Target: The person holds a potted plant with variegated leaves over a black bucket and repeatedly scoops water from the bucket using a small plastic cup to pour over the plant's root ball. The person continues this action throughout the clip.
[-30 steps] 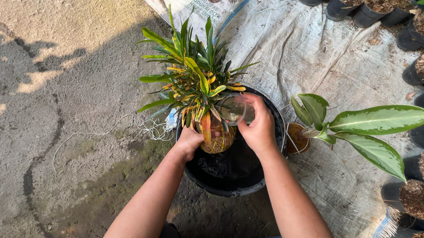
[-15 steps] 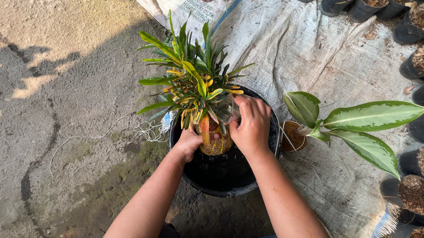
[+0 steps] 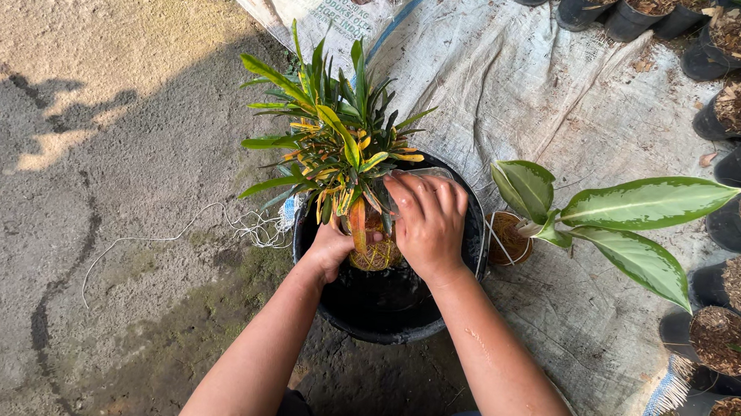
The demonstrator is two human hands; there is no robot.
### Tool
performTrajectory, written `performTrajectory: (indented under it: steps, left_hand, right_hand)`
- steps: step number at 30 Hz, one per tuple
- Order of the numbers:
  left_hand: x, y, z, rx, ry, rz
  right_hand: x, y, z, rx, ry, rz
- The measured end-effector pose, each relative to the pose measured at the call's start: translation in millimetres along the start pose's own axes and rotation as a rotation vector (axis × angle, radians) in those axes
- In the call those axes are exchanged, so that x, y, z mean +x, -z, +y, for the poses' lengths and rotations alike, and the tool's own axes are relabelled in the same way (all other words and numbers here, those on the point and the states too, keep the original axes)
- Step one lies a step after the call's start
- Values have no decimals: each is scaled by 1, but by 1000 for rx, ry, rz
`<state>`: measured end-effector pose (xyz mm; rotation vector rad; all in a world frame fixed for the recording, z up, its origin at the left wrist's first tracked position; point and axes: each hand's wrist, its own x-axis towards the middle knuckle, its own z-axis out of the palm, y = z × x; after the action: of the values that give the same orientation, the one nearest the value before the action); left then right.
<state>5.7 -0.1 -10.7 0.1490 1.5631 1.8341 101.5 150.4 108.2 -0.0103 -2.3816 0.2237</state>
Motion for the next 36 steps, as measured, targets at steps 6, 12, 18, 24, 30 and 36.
performTrajectory:
  steps: [6,12,18,24,30,36]
  left_hand:
    - [3,0,-1,-21,-37,23]
    - [7,7,-3,-186,-36,121]
    - [0,14,-4,29,-130,208]
    - [-12,18,-3,59,-120,143]
    - [-5,19,-14,147,-156,176]
    - [6,11,-22,46,-115,113]
  right_hand:
    - [-14,-24,20,-56,-112,-70]
    - [-53,-71,56,-236,-479,-733]
    - [-124,-139,50,-314,-608,-1153]
    - [-160,-172,65,-36,-698,-1123]
    - [-150,-172,90,801,-956,-443]
    - [-90,-98,107,1308,-938,-130]
